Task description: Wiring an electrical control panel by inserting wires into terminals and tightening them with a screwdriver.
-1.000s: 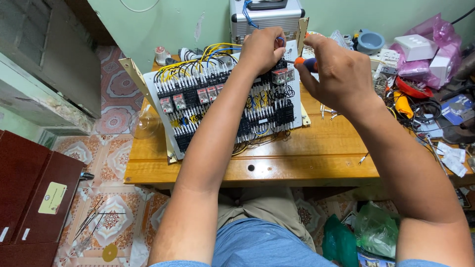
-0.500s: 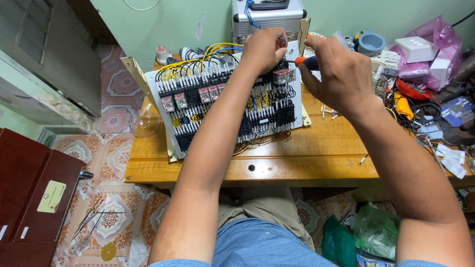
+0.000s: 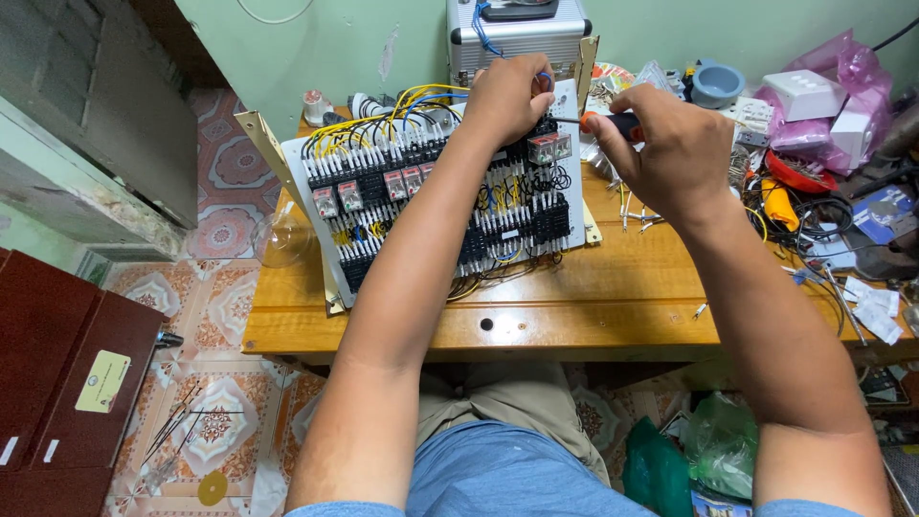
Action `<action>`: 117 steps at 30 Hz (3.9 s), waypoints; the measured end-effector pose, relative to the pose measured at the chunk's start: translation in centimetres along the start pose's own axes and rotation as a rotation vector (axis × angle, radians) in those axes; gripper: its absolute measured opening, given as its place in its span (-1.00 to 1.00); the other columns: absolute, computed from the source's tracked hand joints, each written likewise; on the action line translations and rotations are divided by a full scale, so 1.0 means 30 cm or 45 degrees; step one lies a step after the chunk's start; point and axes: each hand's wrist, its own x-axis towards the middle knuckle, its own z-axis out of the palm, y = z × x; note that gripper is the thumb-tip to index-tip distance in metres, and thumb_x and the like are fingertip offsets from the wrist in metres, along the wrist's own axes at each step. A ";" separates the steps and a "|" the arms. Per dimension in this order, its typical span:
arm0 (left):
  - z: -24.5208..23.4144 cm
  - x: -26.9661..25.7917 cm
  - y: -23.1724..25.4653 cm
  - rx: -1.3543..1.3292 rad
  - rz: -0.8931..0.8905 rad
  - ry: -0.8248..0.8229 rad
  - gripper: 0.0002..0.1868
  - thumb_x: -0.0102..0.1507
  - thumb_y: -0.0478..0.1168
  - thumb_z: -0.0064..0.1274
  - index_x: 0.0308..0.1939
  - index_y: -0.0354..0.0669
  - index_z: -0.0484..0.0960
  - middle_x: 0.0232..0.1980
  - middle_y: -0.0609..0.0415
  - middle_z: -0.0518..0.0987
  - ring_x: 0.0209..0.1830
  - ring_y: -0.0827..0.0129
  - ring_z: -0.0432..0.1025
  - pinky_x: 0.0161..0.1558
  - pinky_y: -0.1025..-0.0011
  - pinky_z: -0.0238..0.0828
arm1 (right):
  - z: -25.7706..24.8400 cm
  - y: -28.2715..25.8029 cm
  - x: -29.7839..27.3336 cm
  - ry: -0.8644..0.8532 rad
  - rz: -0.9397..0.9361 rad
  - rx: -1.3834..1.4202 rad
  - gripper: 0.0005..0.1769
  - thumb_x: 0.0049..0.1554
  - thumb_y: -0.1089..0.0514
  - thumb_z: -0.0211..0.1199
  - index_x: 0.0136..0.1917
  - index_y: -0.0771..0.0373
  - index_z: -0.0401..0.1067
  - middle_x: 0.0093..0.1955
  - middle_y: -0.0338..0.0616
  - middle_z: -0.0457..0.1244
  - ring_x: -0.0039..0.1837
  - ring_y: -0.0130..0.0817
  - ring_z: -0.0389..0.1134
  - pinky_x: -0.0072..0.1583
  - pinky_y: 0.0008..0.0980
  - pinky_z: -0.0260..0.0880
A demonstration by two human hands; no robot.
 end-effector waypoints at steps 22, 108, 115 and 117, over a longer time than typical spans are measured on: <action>-0.392 -0.295 -0.225 0.234 -0.085 0.006 -0.68 0.29 -0.12 0.18 0.14 0.20 0.62 -0.10 0.12 0.71 -0.08 -0.06 0.51 -0.12 -0.08 0.40 | 0.058 -0.155 -0.752 0.332 1.714 1.882 -0.77 0.35 -0.02 0.14 -0.05 0.14 0.32 -0.47 -0.15 0.13 -0.53 -0.54 0.06 -0.47 -0.58 -0.03; -0.382 -0.367 -0.246 0.140 0.056 0.638 -0.62 0.33 0.24 -0.05 -0.34 0.17 0.68 -0.42 0.30 0.66 -0.43 0.22 0.54 -0.52 0.16 0.28 | 0.012 -0.129 0.087 -0.291 0.742 1.524 -0.96 0.30 0.35 0.35 0.00 0.31 0.50 -0.26 -0.19 0.22 -0.32 -0.55 0.14 -0.31 -0.57 0.10; -0.467 -0.434 -0.175 -0.389 0.376 0.572 -0.79 0.33 -0.09 0.16 -0.34 -0.07 0.71 -0.40 0.22 0.63 -0.50 0.56 0.35 -0.46 0.49 0.24 | 0.124 -0.290 0.273 -0.407 0.616 1.331 -0.95 0.23 0.21 0.37 -0.11 0.11 0.57 -0.36 -0.52 0.11 -0.31 -0.70 0.02 -0.27 -0.63 -0.03; -0.460 -0.453 -0.190 -0.568 0.189 0.328 -0.82 0.31 -0.10 0.21 -0.11 -0.07 0.75 -0.19 0.19 0.73 -0.30 0.58 0.52 -0.26 0.55 0.47 | 0.159 -0.302 0.299 -0.474 0.503 1.238 -0.97 0.23 0.15 0.38 -0.09 0.08 0.59 -0.29 -0.51 0.21 -0.18 -0.66 0.12 -0.12 -0.57 0.11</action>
